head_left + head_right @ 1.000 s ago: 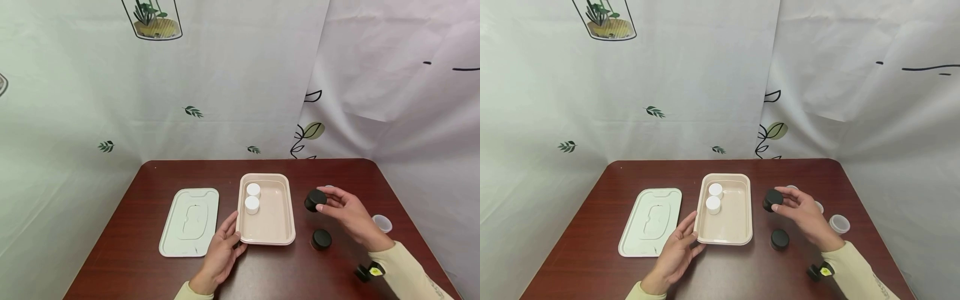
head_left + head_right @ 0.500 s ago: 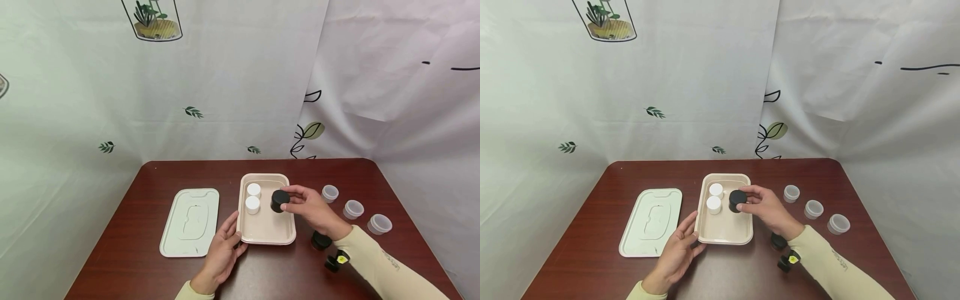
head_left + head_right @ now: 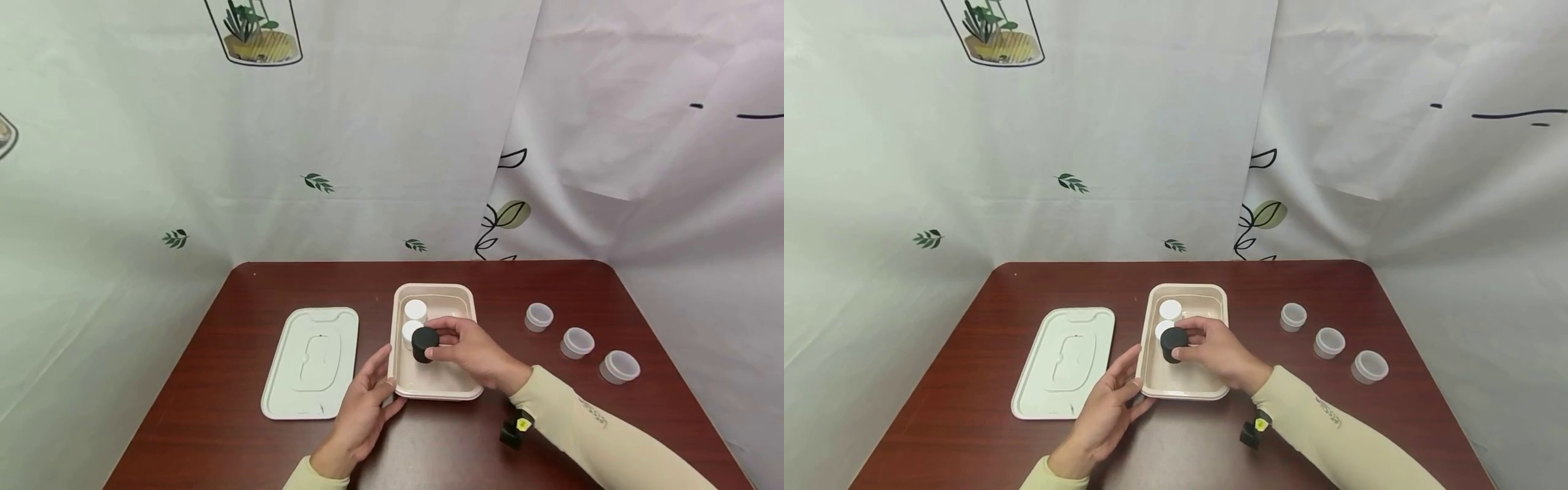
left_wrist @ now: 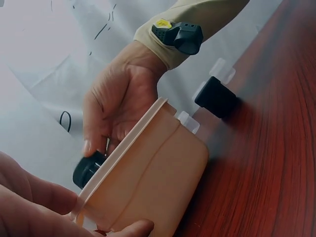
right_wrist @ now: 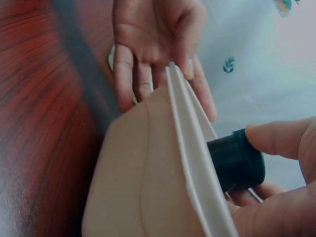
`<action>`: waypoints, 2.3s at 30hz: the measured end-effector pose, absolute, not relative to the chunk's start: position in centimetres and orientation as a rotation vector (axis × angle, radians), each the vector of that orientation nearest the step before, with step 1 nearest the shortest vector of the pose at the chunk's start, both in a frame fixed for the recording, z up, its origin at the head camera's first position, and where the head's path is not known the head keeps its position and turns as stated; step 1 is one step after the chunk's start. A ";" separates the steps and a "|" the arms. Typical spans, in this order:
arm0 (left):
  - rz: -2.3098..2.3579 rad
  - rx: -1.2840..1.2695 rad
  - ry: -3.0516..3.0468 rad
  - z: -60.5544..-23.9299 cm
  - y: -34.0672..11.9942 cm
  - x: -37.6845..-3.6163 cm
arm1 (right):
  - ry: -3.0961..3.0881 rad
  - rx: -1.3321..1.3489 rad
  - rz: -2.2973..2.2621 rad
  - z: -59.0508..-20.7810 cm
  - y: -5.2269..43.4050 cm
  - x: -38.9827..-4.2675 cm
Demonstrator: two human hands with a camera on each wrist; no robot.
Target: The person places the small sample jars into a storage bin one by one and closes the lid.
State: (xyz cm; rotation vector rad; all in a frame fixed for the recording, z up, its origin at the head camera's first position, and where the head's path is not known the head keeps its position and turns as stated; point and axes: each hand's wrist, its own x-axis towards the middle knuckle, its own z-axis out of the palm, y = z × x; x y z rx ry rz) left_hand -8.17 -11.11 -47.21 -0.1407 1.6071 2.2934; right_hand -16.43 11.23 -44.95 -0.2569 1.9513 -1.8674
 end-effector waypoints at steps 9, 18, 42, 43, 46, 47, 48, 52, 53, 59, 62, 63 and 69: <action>2.294 -0.163 1.593 -47.3 -11.5 -8.4 | 2.117 -0.267 -1.736 -45.4 9.3 -16.0; 2.272 -0.142 1.587 -47.2 -11.8 -8.5 | 2.237 -0.201 -1.636 -45.9 8.0 -15.6; 2.262 -0.129 1.584 -47.1 -11.8 -8.6 | 2.318 -0.156 -1.532 -45.8 7.8 -15.9; 2.262 -0.132 1.588 -47.1 -11.8 -8.6 | 2.323 -0.157 -1.531 -45.7 8.0 -15.9; 2.261 -0.138 1.600 -47.1 -11.7 -8.6 | 2.332 -0.164 -1.538 -45.0 8.6 -16.0; 2.262 -0.139 1.603 -47.0 -11.7 -8.6 | 2.334 -0.168 -1.546 -44.8 8.8 -16.1; 2.262 -0.141 1.605 -47.0 -11.7 -8.6 | 2.326 -0.169 -1.562 -44.5 9.1 -16.1; 2.258 -0.147 1.612 -47.0 -11.6 -8.6 | 2.253 -0.166 -1.673 -43.4 10.6 -16.2; 2.257 -0.146 1.614 -47.0 -11.6 -8.6 | 2.228 -0.164 -1.702 -43.0 11.0 -16.2; 2.257 -0.148 1.625 -46.9 -11.6 -8.4 | 2.137 -0.152 -1.836 -41.1 14.5 -15.4; 2.258 -0.149 1.623 -46.8 -11.5 -8.4 | 2.127 -0.144 -1.885 -40.5 16.5 -14.6; 2.259 -0.148 1.621 -46.8 -11.5 -8.3 | 2.127 -0.138 -1.903 -40.4 17.2 -14.3; 2.261 -0.155 1.610 -47.0 -11.6 -8.3 | 2.165 -0.109 -1.964 -41.1 20.9 -12.5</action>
